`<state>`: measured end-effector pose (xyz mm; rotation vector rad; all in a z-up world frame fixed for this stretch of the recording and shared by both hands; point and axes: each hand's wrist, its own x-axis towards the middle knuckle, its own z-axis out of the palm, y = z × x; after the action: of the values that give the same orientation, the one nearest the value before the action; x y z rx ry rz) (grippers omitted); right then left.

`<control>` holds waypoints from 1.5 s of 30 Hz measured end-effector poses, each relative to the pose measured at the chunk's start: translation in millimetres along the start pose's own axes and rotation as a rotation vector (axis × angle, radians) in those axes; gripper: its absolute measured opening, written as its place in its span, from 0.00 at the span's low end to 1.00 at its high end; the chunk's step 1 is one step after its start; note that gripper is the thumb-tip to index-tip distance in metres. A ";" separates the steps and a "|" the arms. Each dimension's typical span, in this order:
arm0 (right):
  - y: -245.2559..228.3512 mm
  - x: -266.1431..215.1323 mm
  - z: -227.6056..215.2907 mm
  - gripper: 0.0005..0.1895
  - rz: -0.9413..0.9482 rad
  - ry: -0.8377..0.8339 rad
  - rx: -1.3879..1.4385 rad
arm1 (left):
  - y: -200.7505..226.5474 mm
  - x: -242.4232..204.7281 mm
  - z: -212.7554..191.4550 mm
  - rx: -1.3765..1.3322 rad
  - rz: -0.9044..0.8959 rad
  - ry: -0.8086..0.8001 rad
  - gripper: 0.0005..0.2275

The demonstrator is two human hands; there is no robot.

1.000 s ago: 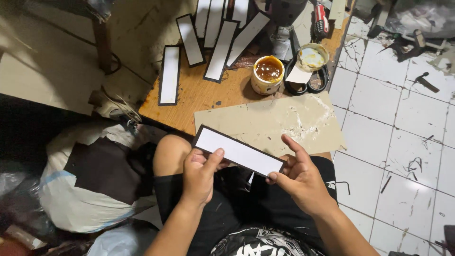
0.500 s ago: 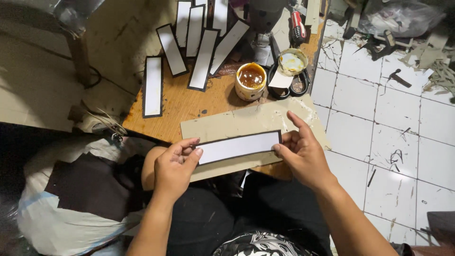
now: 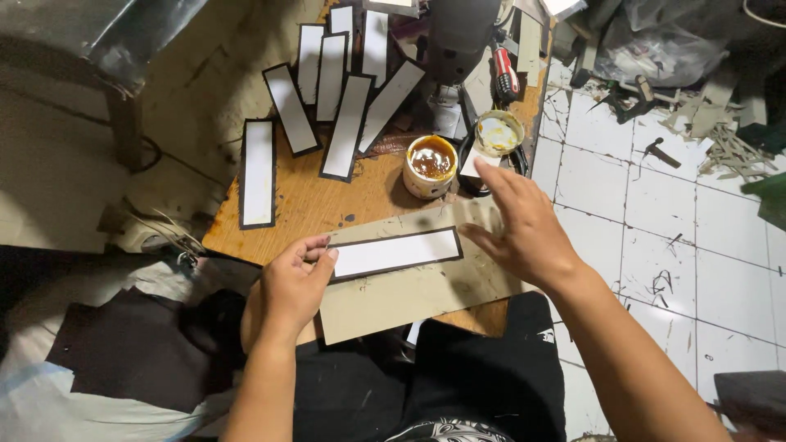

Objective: Applying adhesive to leather strips and attaching them to a base material

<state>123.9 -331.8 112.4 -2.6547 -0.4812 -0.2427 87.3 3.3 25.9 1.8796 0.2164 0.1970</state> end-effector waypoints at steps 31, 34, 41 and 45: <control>1.9 -26.6 -3.1 0.26 -0.115 0.217 0.403 | -16.0 -3.1 5.6 0.023 -0.004 0.049 0.13; 16.9 -46.4 23.7 0.35 -0.107 0.014 0.131 | -15.1 -4.5 4.3 0.037 0.012 0.043 0.13; -0.1 -45.2 24.8 0.42 0.013 -0.242 -0.119 | -13.4 -6.6 6.1 0.090 0.004 0.057 0.13; -5.7 -38.6 22.5 0.42 0.028 -0.226 -0.230 | -16.0 -5.7 7.6 0.072 0.020 0.062 0.13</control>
<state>88.2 -328.5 85.1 -2.9290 -0.5136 0.0137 82.8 -0.1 8.2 1.9492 0.2505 0.2647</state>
